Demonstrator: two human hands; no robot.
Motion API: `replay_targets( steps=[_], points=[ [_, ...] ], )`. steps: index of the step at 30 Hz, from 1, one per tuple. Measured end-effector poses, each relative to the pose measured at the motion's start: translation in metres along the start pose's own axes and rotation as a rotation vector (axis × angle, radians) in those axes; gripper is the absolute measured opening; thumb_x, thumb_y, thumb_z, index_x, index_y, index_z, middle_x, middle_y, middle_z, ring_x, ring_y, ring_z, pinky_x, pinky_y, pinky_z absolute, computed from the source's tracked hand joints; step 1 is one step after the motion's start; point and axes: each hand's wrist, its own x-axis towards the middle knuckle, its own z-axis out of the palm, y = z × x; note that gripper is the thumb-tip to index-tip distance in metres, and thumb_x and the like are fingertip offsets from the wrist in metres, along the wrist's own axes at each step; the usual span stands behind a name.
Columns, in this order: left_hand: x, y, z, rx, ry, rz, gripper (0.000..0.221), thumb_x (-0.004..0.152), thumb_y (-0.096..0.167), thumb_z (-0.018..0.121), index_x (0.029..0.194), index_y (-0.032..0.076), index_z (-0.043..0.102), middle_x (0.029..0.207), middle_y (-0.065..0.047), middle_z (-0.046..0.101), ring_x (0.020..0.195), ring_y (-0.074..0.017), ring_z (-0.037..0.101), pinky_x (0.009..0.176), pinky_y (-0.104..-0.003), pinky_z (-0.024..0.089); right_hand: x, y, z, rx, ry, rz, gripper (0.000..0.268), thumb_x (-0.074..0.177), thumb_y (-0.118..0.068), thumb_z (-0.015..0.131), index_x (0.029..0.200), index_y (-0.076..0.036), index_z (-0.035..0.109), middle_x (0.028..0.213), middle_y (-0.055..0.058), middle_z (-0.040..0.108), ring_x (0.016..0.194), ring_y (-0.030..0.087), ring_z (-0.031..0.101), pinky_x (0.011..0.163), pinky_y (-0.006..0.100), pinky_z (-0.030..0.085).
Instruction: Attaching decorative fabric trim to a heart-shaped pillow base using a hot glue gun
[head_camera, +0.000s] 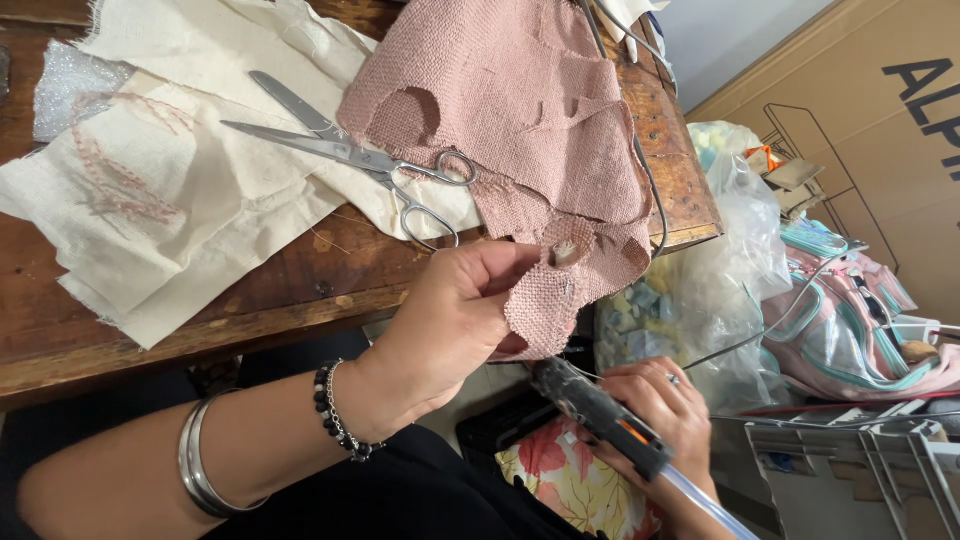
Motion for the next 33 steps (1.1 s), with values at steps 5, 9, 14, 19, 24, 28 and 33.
replay_targets(
  steps=[5, 9, 14, 19, 24, 28, 33],
  points=[
    [-0.020, 0.054, 0.021, 0.054, 0.097, -0.069, 0.029, 0.088, -0.010, 0.069, 0.115, -0.007, 0.075, 0.094, -0.021, 0.079, 0.071, -0.0222, 0.071, 0.061, -0.031, 0.062, -0.008, 0.014, -0.015, 0.147, -0.185, -0.080, 0.051, 0.095, -0.056, 0.056, 0.106, -0.007, 0.065, 0.100, 0.007, 0.069, 0.089, 0.027, 0.068, 0.087, 0.043, 0.049],
    [-0.047, 0.097, 0.023, 0.535, 0.088, -0.011, 0.021, 0.092, 0.008, 0.071, 0.111, 0.005, 0.080, 0.076, -0.005, 0.076, 0.063, -0.0125, 0.062, 0.052, -0.023, 0.050, -0.032, 0.065, -0.046, 0.205, -0.042, 0.252, 0.028, 0.098, -0.027, 0.052, 0.099, -0.006, 0.070, 0.097, 0.007, 0.073, 0.087, 0.018, 0.067, 0.079, 0.032, 0.050],
    [-0.076, 0.103, 0.007, 0.406, 0.002, 0.341, 0.027, 0.084, 0.015, 0.076, 0.106, 0.000, 0.078, 0.111, -0.008, 0.079, 0.096, -0.0132, 0.072, 0.082, -0.030, 0.063, 0.034, 0.144, -0.054, -0.296, 0.084, 0.427, 0.031, 0.102, -0.025, 0.070, 0.119, -0.006, 0.053, 0.094, 0.016, 0.063, 0.073, 0.041, 0.058, 0.064, 0.045, 0.042],
    [-0.100, 0.105, -0.012, 0.645, -0.052, 0.593, 0.026, 0.093, 0.023, 0.071, 0.114, 0.007, 0.076, 0.109, -0.007, 0.081, 0.052, -0.0018, 0.041, 0.041, -0.020, 0.031, 0.095, 0.219, -0.037, -0.219, -0.290, 0.382, 0.083, 0.084, -0.007, 0.064, 0.160, -0.015, 0.033, 0.147, 0.009, 0.060, 0.135, 0.030, 0.055, 0.110, 0.045, 0.039],
    [-0.118, 0.122, -0.029, 1.000, 0.102, 0.713, 0.029, 0.092, 0.014, 0.074, 0.121, 0.007, 0.075, 0.076, 0.001, 0.074, 0.064, -0.0014, 0.056, 0.056, -0.019, 0.045, 0.100, 0.087, -0.059, -0.390, -0.005, 0.400, 0.039, 0.096, -0.015, 0.070, 0.135, -0.018, 0.067, 0.132, 0.008, 0.067, 0.106, 0.029, 0.062, 0.093, 0.043, 0.048],
    [-0.131, 0.126, -0.039, 1.127, 0.049, 0.936, 0.025, 0.097, 0.007, 0.071, 0.122, 0.009, 0.071, 0.109, -0.005, 0.080, 0.089, -0.0107, 0.078, 0.077, -0.022, 0.062, 0.070, -0.032, -0.014, 0.055, 0.202, -0.022, 0.012, 0.096, -0.002, 0.069, 0.107, -0.006, 0.071, 0.113, 0.007, 0.075, 0.109, 0.024, 0.071, 0.102, 0.038, 0.051],
    [-0.161, 0.150, -0.037, 1.035, -0.161, 0.637, 0.025, 0.101, 0.019, 0.061, 0.121, 0.007, 0.070, 0.114, -0.006, 0.078, 0.102, -0.0141, 0.075, 0.087, -0.026, 0.059, 0.124, -0.145, -0.001, 0.386, 0.201, -0.182, 0.014, 0.095, -0.014, 0.064, 0.101, -0.008, 0.076, 0.097, 0.008, 0.078, 0.087, 0.019, 0.076, 0.084, 0.029, 0.058]
  ],
)
